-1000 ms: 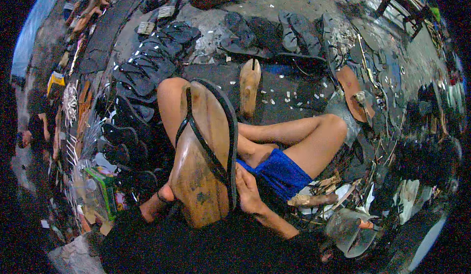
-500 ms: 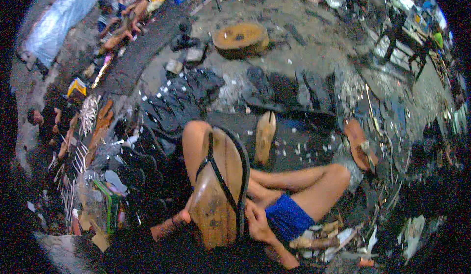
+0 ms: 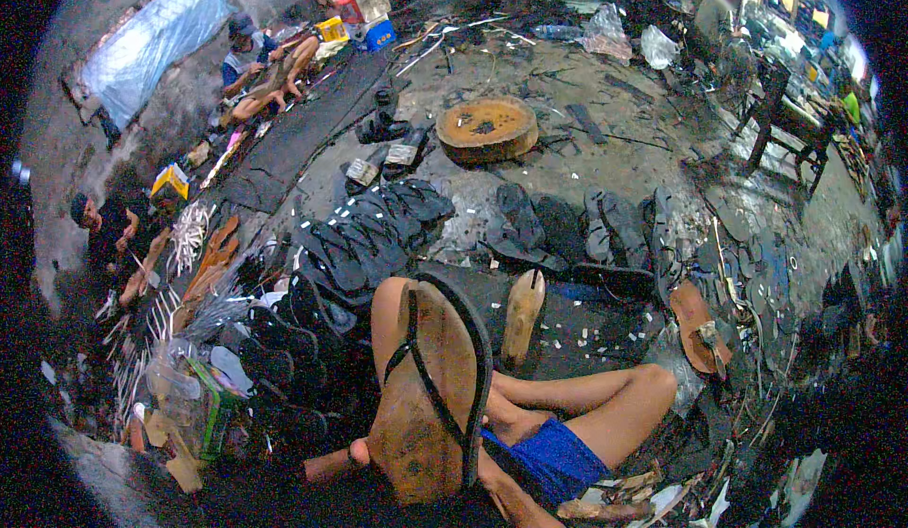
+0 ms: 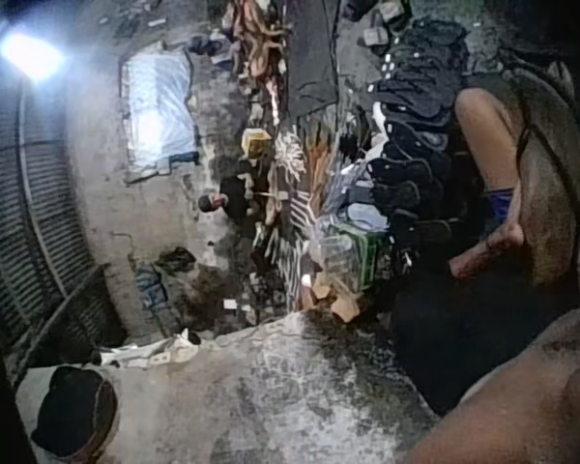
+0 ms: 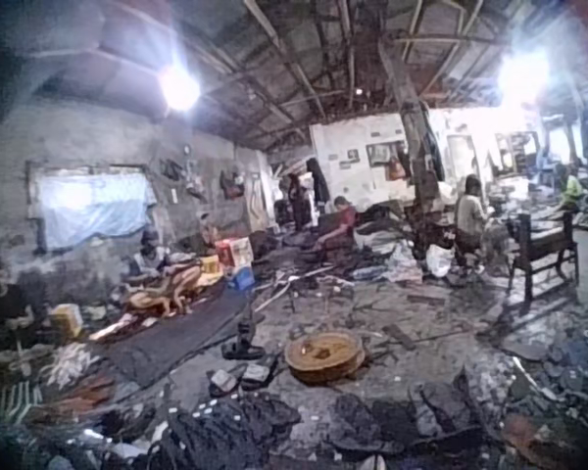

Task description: The person sits on the floor and assembles flip-flops by hand. They repeatedly pick up a black sole and a strap, align the strap to the sole, and press the components together to form a finished sandal.

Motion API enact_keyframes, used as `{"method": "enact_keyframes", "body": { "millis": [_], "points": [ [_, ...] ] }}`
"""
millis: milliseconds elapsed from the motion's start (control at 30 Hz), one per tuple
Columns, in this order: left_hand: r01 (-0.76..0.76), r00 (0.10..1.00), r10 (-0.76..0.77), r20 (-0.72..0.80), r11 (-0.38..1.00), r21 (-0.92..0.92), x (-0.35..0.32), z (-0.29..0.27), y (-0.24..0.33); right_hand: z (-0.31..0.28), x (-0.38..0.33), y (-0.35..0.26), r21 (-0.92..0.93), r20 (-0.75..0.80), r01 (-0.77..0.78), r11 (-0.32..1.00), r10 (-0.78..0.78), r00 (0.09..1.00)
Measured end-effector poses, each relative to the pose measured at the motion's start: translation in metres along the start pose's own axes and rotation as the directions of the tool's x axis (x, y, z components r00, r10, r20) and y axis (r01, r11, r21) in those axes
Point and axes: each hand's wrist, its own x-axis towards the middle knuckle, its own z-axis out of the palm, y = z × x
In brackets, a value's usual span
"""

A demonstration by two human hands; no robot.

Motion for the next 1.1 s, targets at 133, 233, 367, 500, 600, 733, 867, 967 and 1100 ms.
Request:
{"method": "enact_keyframes", "body": {
  "millis": [133,233,367,500,600,733,867,967,1100],
  "points": [
    [-0.129,0.98,0.142,-0.141,0.987,0.095,0.018,0.011,0.012,-0.008,0.013,-0.006,-0.012,-0.081,0.131,0.991,-0.131,0.988],
    [-0.246,0.904,0.302,-0.304,0.946,0.21,0.043,0.039,0.041,0.005,0.001,-0.065,-0.265,-0.034,0.341,0.902,-0.363,0.931],
    [-0.303,0.842,0.465,-0.273,0.827,0.474,0.049,0.046,0.045,0.015,-0.004,-0.069,-0.731,0.178,0.354,0.583,-0.338,0.924],
    [-0.342,0.866,0.501,0.0,0.591,0.73,0.048,0.046,0.056,0.008,0.001,-0.073,-0.412,0.237,0.364,0.835,-0.288,0.928],
    [-0.307,0.912,0.395,0.109,0.481,0.821,0.048,0.052,0.049,0.002,0.014,-0.071,0.281,0.217,0.1,0.955,-0.164,0.962],
    [-0.342,0.901,0.331,0.282,0.137,0.93,0.059,0.036,0.058,0.004,-0.008,-0.059,0.442,0.122,0.085,0.893,-0.154,0.981],
    [-0.18,0.983,0.04,0.179,0.393,0.902,0.065,0.027,0.048,0.0,-0.013,-0.058,0.454,0.069,0.109,0.884,-0.157,0.985],
    [0.045,0.954,-0.27,0.134,0.569,0.821,0.046,0.038,0.028,-0.002,-0.018,-0.061,0.461,0.062,0.104,0.881,-0.148,0.987],
    [0.272,0.913,-0.371,0.17,0.863,0.425,0.017,0.047,-0.007,-0.004,-0.024,-0.061,0.452,0.049,0.107,0.886,-0.144,0.988]
  ]
}}
